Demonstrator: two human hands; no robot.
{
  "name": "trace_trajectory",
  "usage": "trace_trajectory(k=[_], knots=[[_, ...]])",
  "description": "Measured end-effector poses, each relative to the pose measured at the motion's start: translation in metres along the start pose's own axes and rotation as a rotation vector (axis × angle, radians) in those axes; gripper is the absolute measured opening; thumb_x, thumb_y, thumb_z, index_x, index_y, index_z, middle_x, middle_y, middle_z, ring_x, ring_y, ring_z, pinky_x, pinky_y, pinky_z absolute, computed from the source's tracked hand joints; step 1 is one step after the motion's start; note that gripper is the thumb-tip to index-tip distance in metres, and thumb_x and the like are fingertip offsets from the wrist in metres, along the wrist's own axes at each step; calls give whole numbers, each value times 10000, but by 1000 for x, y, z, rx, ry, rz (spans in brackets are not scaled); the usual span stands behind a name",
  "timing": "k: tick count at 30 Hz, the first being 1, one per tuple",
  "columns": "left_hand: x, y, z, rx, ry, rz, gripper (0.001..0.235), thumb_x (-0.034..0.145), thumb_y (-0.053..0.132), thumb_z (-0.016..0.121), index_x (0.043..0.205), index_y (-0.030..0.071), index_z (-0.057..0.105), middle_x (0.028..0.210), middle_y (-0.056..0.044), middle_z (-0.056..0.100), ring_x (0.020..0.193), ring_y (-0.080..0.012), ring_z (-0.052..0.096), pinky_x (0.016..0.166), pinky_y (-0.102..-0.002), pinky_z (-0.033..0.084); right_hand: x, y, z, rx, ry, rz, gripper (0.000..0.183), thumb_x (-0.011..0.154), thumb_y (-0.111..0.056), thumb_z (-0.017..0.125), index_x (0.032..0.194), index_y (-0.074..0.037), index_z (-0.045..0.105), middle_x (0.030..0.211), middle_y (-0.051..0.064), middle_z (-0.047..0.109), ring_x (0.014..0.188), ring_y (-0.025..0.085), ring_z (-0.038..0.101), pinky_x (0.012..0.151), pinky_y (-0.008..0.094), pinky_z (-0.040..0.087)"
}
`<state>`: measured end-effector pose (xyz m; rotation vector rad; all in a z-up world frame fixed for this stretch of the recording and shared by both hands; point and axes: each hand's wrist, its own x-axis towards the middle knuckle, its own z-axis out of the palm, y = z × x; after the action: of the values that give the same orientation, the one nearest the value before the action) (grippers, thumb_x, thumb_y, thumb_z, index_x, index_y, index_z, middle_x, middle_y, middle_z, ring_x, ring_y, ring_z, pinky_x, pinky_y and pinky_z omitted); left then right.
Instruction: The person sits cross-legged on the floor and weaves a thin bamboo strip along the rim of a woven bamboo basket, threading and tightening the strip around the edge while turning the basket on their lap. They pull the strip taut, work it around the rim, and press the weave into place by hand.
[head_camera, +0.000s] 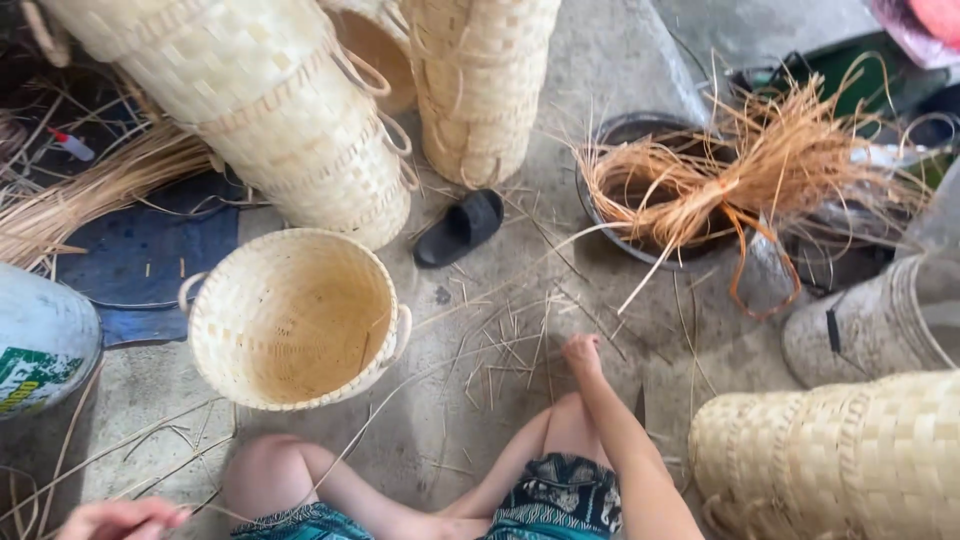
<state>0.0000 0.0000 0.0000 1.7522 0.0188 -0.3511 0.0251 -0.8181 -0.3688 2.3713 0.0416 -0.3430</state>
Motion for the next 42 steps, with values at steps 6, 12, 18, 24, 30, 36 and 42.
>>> trace_trajectory(k=[6, 12, 18, 24, 30, 36, 42], knots=[[3, 78, 142, -146, -53, -54, 325, 894, 45, 660, 1214, 1, 695, 1051, -164, 802, 935, -193, 753, 849, -359, 596, 0, 0, 19, 141, -20, -27, 244, 962, -204, 538, 996, -74, 742, 923, 121, 723, 753, 297, 720, 606, 540, 549], [4, 103, 223, -243, -166, 149, 223, 927, 51, 674, 1125, -41, 719, 1057, -77, 753, 1024, -133, 689, 923, -278, 536, -25, 24, 1, 510, -44, 94, 206, 911, -158, 581, 1031, -68, 721, 951, 152, 741, 823, 328, 735, 637, 504, 594], [15, 96, 257, -297, -131, -6, 244, 938, 141, 696, 1127, -1, 751, 904, -4, 663, 814, -88, 585, 747, -239, 484, -101, 76, -182, 1191, 61, 342, 196, 889, -176, 653, 1046, -61, 670, 915, 183, 764, 853, 339, 736, 771, 462, 581], [26, 110, 316, -324, -214, -62, 221, 950, 208, 700, 1087, 45, 756, 779, 27, 623, 656, -56, 496, 581, -218, 408, -222, 101, -452, 2025, 148, -75, 206, 974, -97, 589, 1161, -26, 637, 1005, 97, 783, 893, 169, 771, 800, 317, 617], [18, 137, 328, -306, -245, 99, 165, 968, 179, 692, 1046, 41, 738, 818, 45, 706, 699, -10, 548, 599, -194, 429, -240, 91, -533, 1968, 309, 33, 231, 992, -133, 597, 1188, -21, 644, 869, 75, 759, 786, 141, 731, 723, 286, 593], [12, 131, 306, -310, -258, 120, 194, 991, 162, 672, 1126, 36, 731, 823, 60, 662, 705, -7, 544, 614, -189, 446, -226, 80, -532, 2108, 383, 53, 176, 1039, -137, 590, 1070, 14, 673, 840, 69, 721, 751, 110, 677, 693, 267, 579], [12, 134, 296, -381, -184, 117, 240, 1000, 162, 670, 1204, 49, 726, 843, 73, 640, 714, -2, 534, 619, -187, 467, -248, 89, -557, 1954, 565, 46, 197, 1054, -110, 595, 1211, -32, 686, 874, 61, 718, 782, 99, 669, 724, 249, 560]])
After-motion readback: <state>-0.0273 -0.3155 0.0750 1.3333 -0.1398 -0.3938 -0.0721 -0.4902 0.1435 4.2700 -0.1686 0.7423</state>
